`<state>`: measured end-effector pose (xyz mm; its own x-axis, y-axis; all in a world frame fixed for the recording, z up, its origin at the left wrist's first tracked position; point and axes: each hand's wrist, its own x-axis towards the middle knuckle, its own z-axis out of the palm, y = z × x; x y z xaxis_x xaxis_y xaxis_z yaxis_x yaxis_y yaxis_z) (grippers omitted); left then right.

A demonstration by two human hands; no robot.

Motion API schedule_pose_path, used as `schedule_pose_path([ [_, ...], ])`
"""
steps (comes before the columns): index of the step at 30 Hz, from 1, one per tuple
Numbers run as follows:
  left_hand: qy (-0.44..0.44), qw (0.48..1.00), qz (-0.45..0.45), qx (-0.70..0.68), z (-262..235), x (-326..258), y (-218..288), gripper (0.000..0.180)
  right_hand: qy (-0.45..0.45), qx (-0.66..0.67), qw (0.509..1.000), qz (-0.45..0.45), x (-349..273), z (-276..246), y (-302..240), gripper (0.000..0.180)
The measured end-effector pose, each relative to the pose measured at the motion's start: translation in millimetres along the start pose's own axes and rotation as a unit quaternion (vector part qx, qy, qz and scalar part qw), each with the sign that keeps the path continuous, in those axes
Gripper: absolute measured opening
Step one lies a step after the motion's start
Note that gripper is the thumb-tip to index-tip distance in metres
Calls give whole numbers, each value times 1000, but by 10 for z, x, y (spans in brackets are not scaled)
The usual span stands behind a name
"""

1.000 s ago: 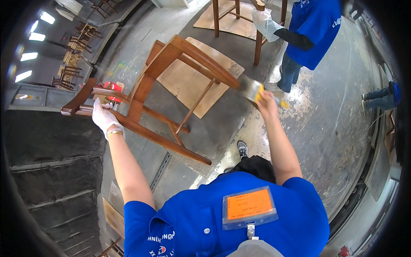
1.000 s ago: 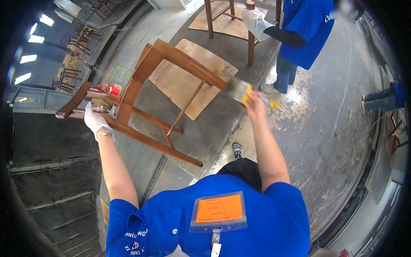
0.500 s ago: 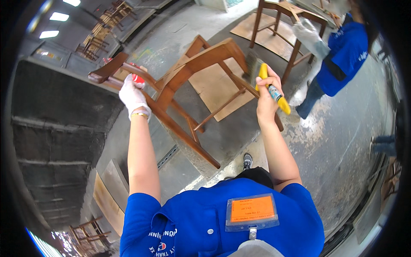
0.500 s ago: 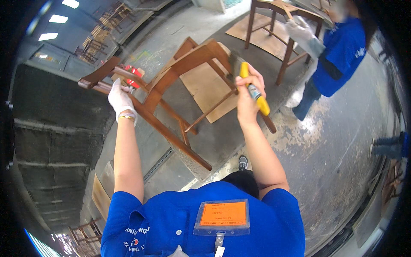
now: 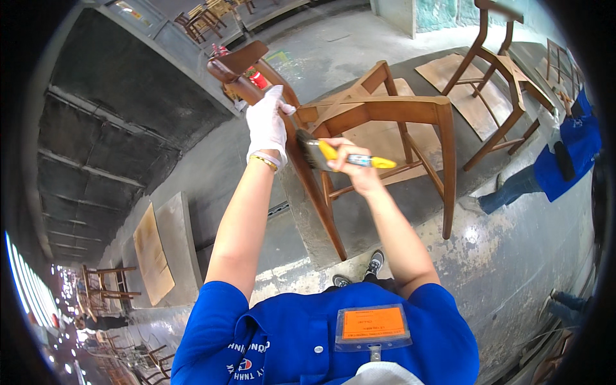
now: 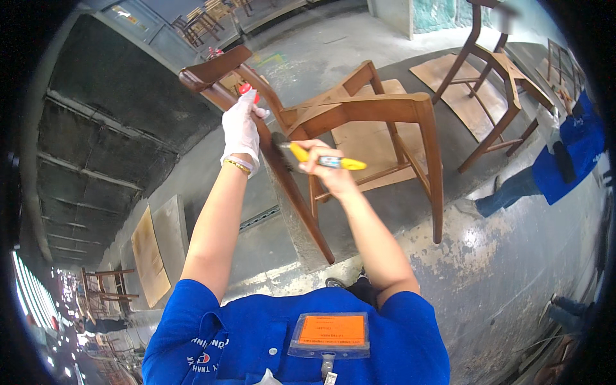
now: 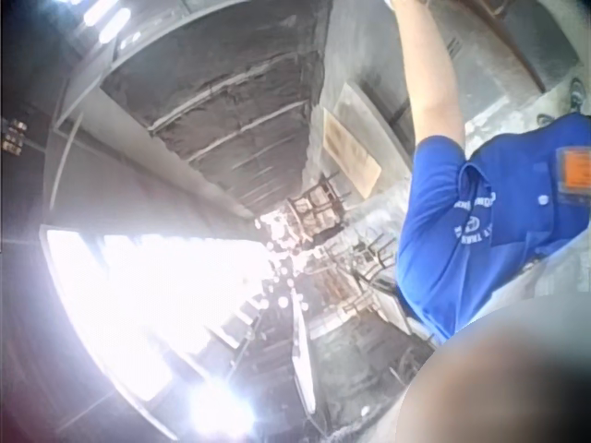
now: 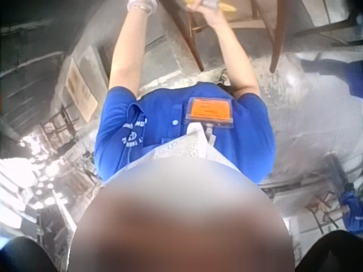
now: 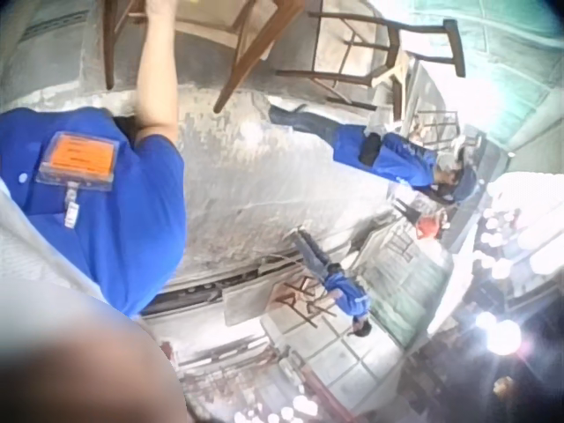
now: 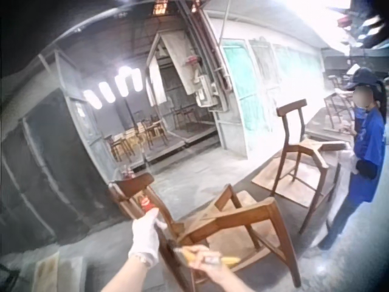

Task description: The person uses a yellow-handled brush to wipe and clean a wooden chair. They hold the chair with one gloved hand and brush its legs, seat frame, and backrest in repeated strokes, repositioning the chair as needed to reach different areas.

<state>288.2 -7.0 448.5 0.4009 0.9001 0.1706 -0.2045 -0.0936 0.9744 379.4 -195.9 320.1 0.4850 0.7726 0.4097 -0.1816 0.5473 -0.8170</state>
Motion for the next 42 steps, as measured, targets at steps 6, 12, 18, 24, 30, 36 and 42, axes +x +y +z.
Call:
schedule_pose_path([
  [6, -155, 965, -63, -204, -279, 77, 354, 29, -25, -152, 972, -176, 552, 4, -749, 13],
  [12, -174, 965, -83, -178, -418, 180, 674, 26, -155, -545, 728, -385, 508, 858, -609, 8],
  [18, -176, 977, -74, -96, -255, 166, 294, 20, -263, -593, 726, -229, -1204, 177, 338, 6],
  [24, -96, 991, -2, -95, 73, 366, -126, 23, -379, -585, 714, 55, -3296, -345, 1341, 14],
  [30, -100, 989, 24, -104, 121, 499, -252, 31, 416, -286, 686, 524, -3399, -201, 1821, 2],
  [36, -105, 986, 20, -128, 133, 453, -311, 24, 314, 308, 882, 168, -1837, -206, 1067, 20],
  [42, -126, 983, 25, -132, 144, 371, -327, 19, 372, 293, 858, 198, -2097, -76, 1180, 25],
])
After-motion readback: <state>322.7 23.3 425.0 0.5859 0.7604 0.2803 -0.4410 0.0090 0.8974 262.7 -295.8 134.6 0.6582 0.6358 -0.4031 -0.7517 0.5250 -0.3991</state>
